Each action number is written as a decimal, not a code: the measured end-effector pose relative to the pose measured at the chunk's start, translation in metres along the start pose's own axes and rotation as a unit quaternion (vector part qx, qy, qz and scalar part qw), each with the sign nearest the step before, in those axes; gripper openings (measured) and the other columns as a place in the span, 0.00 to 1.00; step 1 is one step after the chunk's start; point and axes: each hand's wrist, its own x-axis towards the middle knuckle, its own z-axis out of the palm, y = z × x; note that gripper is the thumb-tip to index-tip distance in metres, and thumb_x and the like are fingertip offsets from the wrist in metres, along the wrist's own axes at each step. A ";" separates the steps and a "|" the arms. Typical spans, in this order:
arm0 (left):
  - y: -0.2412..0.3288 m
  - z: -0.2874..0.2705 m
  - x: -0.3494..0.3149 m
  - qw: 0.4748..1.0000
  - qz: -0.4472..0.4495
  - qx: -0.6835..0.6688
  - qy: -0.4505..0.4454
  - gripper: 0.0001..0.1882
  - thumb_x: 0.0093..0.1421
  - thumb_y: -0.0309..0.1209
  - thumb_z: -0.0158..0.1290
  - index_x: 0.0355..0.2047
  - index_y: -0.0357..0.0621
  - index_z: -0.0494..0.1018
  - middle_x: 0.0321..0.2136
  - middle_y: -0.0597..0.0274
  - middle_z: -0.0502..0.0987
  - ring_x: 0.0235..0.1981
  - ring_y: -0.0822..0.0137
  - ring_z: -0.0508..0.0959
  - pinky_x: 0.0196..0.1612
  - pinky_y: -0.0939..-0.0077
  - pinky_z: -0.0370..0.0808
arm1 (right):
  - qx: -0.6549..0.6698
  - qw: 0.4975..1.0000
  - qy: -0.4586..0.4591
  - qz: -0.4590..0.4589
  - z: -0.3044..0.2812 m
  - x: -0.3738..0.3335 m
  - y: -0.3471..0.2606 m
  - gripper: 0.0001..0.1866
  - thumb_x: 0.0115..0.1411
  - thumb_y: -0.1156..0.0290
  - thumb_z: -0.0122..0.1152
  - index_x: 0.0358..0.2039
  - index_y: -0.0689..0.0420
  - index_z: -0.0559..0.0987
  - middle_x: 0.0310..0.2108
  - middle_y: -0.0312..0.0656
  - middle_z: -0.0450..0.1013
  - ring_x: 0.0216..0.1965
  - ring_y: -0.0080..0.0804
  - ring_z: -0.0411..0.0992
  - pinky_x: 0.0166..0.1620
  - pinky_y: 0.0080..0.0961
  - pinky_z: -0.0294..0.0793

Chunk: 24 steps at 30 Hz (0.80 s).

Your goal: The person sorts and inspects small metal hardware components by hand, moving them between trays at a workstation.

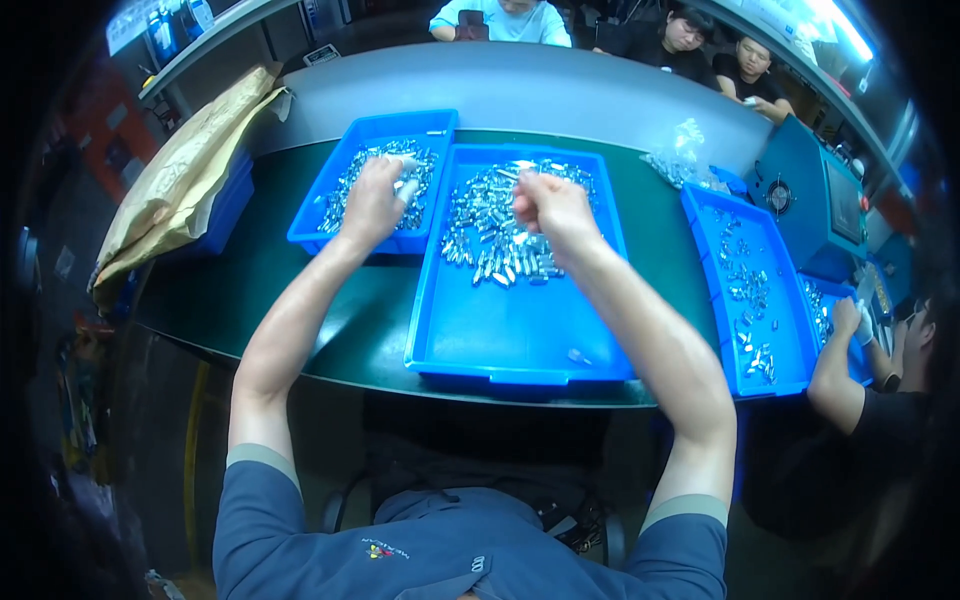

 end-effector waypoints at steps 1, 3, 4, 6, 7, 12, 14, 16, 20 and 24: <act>0.007 0.005 -0.004 1.000 0.022 -0.018 0.004 0.12 0.57 0.26 0.63 0.42 0.41 0.78 0.40 0.50 0.81 0.46 0.48 0.78 0.51 0.55 0.75 | 0.070 0.998 -0.003 -0.004 0.008 -0.016 -0.012 0.18 0.74 0.55 0.53 0.31 0.54 0.78 0.22 0.32 0.74 0.21 0.20 0.67 0.26 0.19 0.67; 0.027 0.003 -0.018 0.991 0.057 -0.096 -0.068 0.13 0.55 0.29 0.63 0.42 0.43 0.79 0.45 0.51 0.78 0.50 0.47 0.76 0.55 0.55 0.73 | 0.155 0.985 -0.073 -0.001 0.036 -0.064 -0.042 0.20 0.75 0.52 0.48 0.33 0.55 0.74 0.22 0.36 0.74 0.20 0.23 0.67 0.26 0.21 0.67; 0.030 0.007 -0.028 0.989 0.100 -0.067 -0.088 0.13 0.55 0.31 0.63 0.41 0.43 0.79 0.46 0.52 0.78 0.53 0.48 0.75 0.56 0.53 0.72 | 0.199 0.971 -0.136 -0.007 0.045 -0.090 -0.056 0.21 0.76 0.51 0.46 0.33 0.56 0.72 0.21 0.39 0.73 0.20 0.25 0.68 0.26 0.23 0.68; 0.045 0.006 -0.035 0.972 0.132 -0.115 -0.157 0.14 0.53 0.32 0.65 0.40 0.45 0.80 0.47 0.53 0.79 0.56 0.49 0.74 0.59 0.54 0.70 | 0.288 0.931 -0.223 -0.012 0.056 -0.141 -0.087 0.23 0.76 0.48 0.42 0.33 0.55 0.67 0.21 0.48 0.74 0.21 0.36 0.70 0.26 0.29 0.71; 0.050 0.013 -0.036 0.971 0.134 -0.088 -0.178 0.14 0.52 0.33 0.65 0.39 0.46 0.81 0.47 0.54 0.79 0.57 0.50 0.74 0.61 0.54 0.68 | 0.360 0.880 -0.306 -0.042 0.052 -0.158 -0.096 0.23 0.76 0.48 0.42 0.32 0.54 0.66 0.22 0.50 0.76 0.22 0.41 0.72 0.27 0.33 0.73; 0.052 0.007 -0.027 0.951 0.142 -0.045 -0.270 0.12 0.50 0.32 0.66 0.37 0.48 0.83 0.47 0.60 0.80 0.56 0.55 0.75 0.63 0.55 0.66 | 0.691 0.649 -0.311 -0.070 0.093 -0.197 -0.121 0.19 0.76 0.58 0.45 0.33 0.61 0.68 0.30 0.66 0.78 0.25 0.36 0.70 0.31 0.25 0.73; 0.042 -0.004 -0.036 0.953 0.125 -0.022 -0.277 0.12 0.48 0.32 0.67 0.35 0.49 0.84 0.46 0.60 0.81 0.55 0.56 0.76 0.63 0.56 0.66 | 0.494 0.801 -0.243 0.236 0.057 -0.197 -0.172 0.19 0.75 0.60 0.47 0.28 0.59 0.68 0.28 0.62 0.77 0.24 0.33 0.67 0.31 0.25 0.73; 0.045 0.005 -0.031 0.952 0.130 -0.034 -0.274 0.12 0.48 0.31 0.67 0.35 0.48 0.84 0.46 0.60 0.81 0.54 0.57 0.76 0.63 0.56 0.66 | 0.513 0.798 -0.233 0.214 0.058 -0.195 -0.166 0.19 0.75 0.61 0.47 0.28 0.59 0.69 0.28 0.60 0.77 0.24 0.33 0.68 0.31 0.26 0.73; 0.059 0.012 -0.019 0.957 0.156 -0.053 -0.239 0.08 0.46 0.30 0.64 0.28 0.45 0.81 0.41 0.60 0.82 0.51 0.58 0.77 0.60 0.61 0.67 | 0.551 0.730 -0.392 -0.098 0.068 -0.175 -0.101 0.19 0.77 0.55 0.42 0.38 0.59 0.68 0.34 0.49 0.75 0.29 0.27 0.67 0.36 0.24 0.67; 0.052 0.012 -0.025 0.959 0.153 -0.043 -0.232 0.08 0.45 0.29 0.64 0.28 0.45 0.81 0.39 0.59 0.82 0.49 0.58 0.78 0.60 0.61 0.67 | 0.537 0.724 -0.426 -0.071 0.063 -0.165 -0.086 0.20 0.77 0.55 0.43 0.35 0.58 0.70 0.34 0.46 0.72 0.32 0.28 0.66 0.38 0.27 0.66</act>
